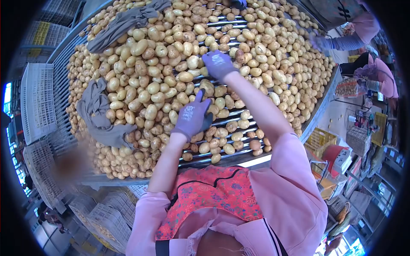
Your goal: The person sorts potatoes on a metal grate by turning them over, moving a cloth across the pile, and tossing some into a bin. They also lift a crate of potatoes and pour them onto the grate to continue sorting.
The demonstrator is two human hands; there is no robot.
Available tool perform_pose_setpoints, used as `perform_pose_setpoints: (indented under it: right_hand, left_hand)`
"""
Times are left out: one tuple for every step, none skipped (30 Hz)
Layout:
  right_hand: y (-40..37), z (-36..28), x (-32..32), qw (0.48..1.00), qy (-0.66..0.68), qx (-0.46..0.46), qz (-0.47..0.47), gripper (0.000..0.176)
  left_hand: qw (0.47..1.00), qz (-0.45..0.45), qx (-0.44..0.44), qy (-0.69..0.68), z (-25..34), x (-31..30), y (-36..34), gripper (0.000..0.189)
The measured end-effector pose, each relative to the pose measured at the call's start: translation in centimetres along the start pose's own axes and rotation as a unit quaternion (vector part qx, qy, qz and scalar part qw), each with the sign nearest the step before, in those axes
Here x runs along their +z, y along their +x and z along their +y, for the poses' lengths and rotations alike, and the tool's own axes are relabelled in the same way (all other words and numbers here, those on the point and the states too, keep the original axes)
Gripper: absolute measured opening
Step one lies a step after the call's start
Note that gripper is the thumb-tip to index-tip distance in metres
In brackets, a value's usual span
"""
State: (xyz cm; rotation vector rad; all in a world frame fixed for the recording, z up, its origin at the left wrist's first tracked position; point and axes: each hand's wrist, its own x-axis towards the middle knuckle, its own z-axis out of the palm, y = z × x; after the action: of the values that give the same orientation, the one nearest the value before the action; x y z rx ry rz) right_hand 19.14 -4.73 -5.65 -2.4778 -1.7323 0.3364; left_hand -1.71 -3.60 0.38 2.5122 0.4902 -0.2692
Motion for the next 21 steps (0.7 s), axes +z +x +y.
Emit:
perform_pose_setpoints:
  right_hand:
    - [1.1,-0.9,0.7,0.999,-0.015,0.031,-0.038,0.021]
    - [2.5,-1.6,1.1,0.996,-0.031,0.05,-0.067,0.02]
    - [3.0,-2.1,0.8,0.996,-0.03,0.052,-0.065,0.02]
    - [3.4,-2.5,0.5,0.994,-0.055,0.036,-0.085,0.019]
    - [3.5,-2.7,0.0,0.991,-0.08,0.02,-0.107,0.018]
    - [3.0,-2.5,-0.6,0.989,-0.079,0.006,-0.122,0.02]
    - [2.6,-1.7,0.4,0.989,-0.079,0.008,-0.122,0.02]
    - [2.1,-0.6,2.3,1.0,-0.011,0.005,-0.023,0.02]
    - [1.2,0.2,2.7,0.995,0.058,0.001,0.076,0.022]
    - [0.4,1.5,2.7,0.99,0.137,0.034,0.023,0.028]
    - [-2.1,1.6,0.5,0.935,0.336,0.116,0.001,0.029]
    - [-3.5,2.0,0.0,0.863,0.484,0.142,-0.043,0.035]
    - [-5.3,2.0,0.0,0.744,0.648,0.158,-0.04,0.036]
    - [-7.3,1.3,-0.7,0.677,0.715,0.172,-0.026,0.036]
    - [-9.5,1.1,-0.3,0.59,0.792,0.151,-0.039,0.038]
    - [-11.9,0.8,0.1,0.494,0.858,0.131,-0.049,0.039]
    - [-13.8,0.2,0.0,0.426,0.892,0.132,-0.07,0.041]
    - [-15.5,-0.7,-0.1,0.383,0.914,0.119,-0.068,0.043]
    - [-17.1,-1.6,-0.2,0.338,0.933,0.106,-0.065,0.045]
    - [-19.0,-2.3,0.0,0.551,0.83,0.085,0.009,0.045]
    - [-20.6,-1.8,1.6,0.398,0.917,0.03,0.009,0.046]
  left_hand:
    - [1.0,-0.001,0.004,0.002,-0.1,0.9,-0.1,0.036]
    - [0.99,-0.018,0.032,-0.134,-0.4,2.2,-0.2,0.035]
    - [0.962,-0.036,0.059,-0.266,0.6,1.1,-0.3,0.035]
    - [0.937,-0.108,-0.02,-0.331,1.6,-0.4,-1.2,0.03]
    - [0.938,-0.109,-0.02,-0.33,1.3,0.0,-1.5,0.03]
    - [0.887,-0.098,-0.041,-0.449,0.5,1.0,-1.6,0.029]
    - [0.82,-0.086,-0.061,-0.562,-0.3,2.0,-1.8,0.028]
    - [0.794,-0.021,-0.038,-0.607,-1.1,3.0,-2.0,0.026]
    - [0.761,-0.025,-0.055,-0.646,-0.7,2.1,-2.6,0.031]
    - [0.739,-0.011,-0.04,-0.673,-0.8,2.2,-2.7,0.036]
    - [0.76,0.028,0.002,-0.649,-1.2,2.6,-2.8,0.043]
    - [0.778,0.069,0.041,-0.623,-1.7,2.9,-2.8,0.05]
    - [0.799,0.092,0.06,-0.591,-1.8,2.7,-2.8,0.051]
    - [0.803,0.09,0.062,-0.587,-1.7,2.4,-2.9,0.049]
    - [0.806,0.085,0.065,-0.583,-1.4,2.1,-2.9,0.047]
    - [0.806,0.084,0.063,-0.583,-1.1,2.1,-3.0,0.047]
    - [0.875,0.115,0.083,-0.463,-0.8,2.0,-3.0,0.044]
    - [0.904,0.125,0.095,-0.399,-0.7,2.0,-3.0,0.043]
    - [0.927,0.138,0.106,-0.333,-0.5,1.9,-3.0,0.042]
    - [0.961,0.189,0.172,-0.101,-0.6,1.9,-3.1,0.041]
    - [0.936,0.232,0.228,0.136,-0.5,1.8,-3.4,0.04]
